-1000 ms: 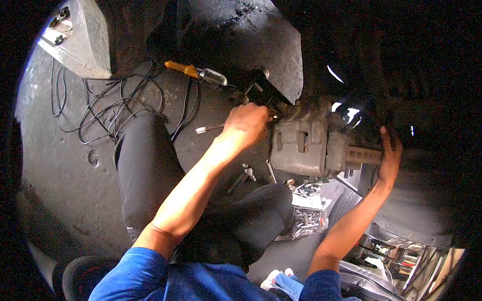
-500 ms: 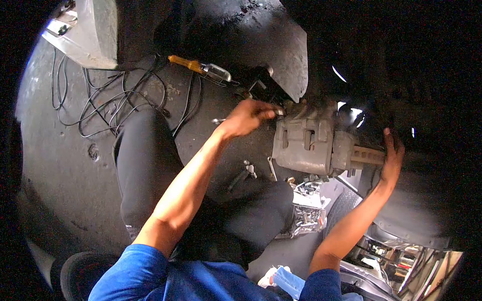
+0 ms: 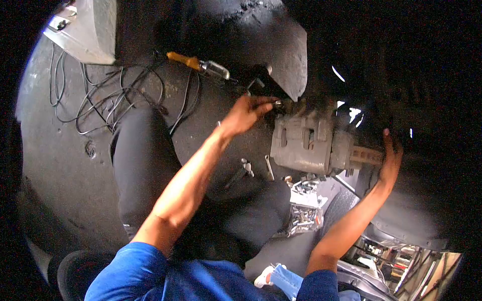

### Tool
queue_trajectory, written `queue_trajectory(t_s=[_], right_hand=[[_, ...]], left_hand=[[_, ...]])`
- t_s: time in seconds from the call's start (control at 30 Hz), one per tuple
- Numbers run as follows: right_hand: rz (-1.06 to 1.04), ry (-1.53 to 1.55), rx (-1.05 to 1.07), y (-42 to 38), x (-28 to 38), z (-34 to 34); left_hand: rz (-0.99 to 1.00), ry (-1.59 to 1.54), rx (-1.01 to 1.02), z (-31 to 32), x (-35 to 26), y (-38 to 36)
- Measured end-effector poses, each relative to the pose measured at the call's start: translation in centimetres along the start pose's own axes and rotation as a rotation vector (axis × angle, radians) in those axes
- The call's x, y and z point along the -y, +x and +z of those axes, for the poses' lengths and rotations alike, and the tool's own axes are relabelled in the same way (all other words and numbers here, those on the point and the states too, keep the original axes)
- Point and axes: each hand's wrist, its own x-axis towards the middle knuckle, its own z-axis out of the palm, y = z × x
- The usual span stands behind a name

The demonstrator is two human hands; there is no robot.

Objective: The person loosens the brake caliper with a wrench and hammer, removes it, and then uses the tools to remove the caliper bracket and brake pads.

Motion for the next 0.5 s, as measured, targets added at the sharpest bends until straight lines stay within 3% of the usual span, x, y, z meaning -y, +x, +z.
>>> queue_trajectory(t_s=[0.13,0.23,0.27,0.3,0.4,0.5], right_hand=[[-0.012,0.056,0.066,0.0,0.9,0.2],[-0.056,0.087,0.124,0.0,0.9,-0.1],[-0.059,0.072,0.109,0.0,0.8,-0.1],[-0.062,0.058,0.092,0.0,0.6,-0.1],[-0.018,0.019,0.08,0.1,0.3,-0.3],[0.036,0.052,0.039,-0.2,1.0,0.2]], left_hand=[[-0.161,0.826,0.274,-0.2,-9.5,0.2],[0.096,1.019,0.101,2.4,-10.3,-0.6],[0.141,0.955,0.056,2.3,-9.6,-1.0],[-0.186,0.955,0.26,1.3,-11.1,-0.4],[-0.03,-0.028,0.18,-0.3,-0.5,-1.3],[-0.101,-0.133,-0.019,0.8,0.3,-0.9]])
